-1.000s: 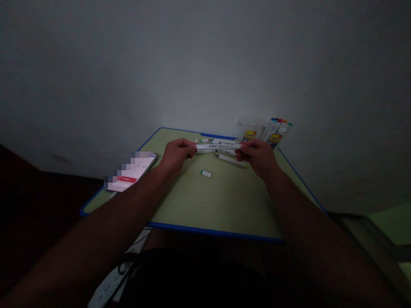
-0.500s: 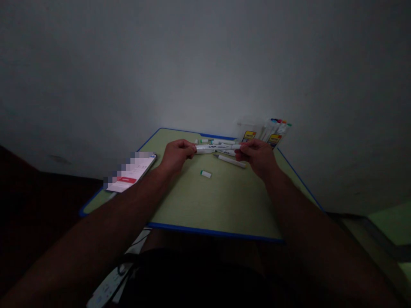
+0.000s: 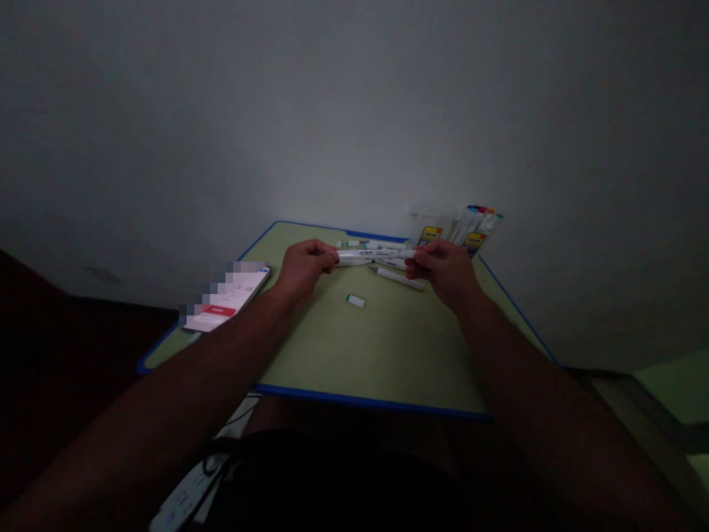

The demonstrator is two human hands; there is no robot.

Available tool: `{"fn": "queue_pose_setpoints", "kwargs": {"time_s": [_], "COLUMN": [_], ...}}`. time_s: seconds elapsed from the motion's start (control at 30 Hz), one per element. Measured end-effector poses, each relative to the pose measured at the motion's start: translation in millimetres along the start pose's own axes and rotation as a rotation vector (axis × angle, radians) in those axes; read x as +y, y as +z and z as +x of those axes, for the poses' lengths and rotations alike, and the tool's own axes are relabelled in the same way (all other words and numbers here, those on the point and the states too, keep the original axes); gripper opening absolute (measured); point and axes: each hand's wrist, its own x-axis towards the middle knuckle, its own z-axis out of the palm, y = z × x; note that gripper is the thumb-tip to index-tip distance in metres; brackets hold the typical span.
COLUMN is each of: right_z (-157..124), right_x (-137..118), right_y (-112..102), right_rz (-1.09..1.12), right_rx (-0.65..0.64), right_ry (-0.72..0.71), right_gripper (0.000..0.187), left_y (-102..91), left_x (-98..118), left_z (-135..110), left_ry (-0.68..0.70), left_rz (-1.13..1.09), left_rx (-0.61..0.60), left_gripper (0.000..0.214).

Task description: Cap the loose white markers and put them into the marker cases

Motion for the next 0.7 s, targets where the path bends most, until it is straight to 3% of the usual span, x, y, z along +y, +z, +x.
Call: {"fn": "queue_pose_setpoints", "kwargs": {"time_s": [0.47, 0.7], "right_z": [-0.5, -1.7], "right_x": [1.1, 2.9], "right_y": [0.0, 4.7], "right_rz": [0.004, -0.041], "right_rx": [0.000, 0.036], "right_ry": [-0.019, -0.053], "right_gripper": [0.039, 0.037], "left_y": [0.6, 6.6], "left_x": [0.0, 1.7], "left_z": [0.8, -0.7], "left_ry": [0.025, 0.021], "left_rz": [-0.049, -0.156], "left_rx": [-0.037, 0.000], "left_gripper": [0.011, 0.027]}}
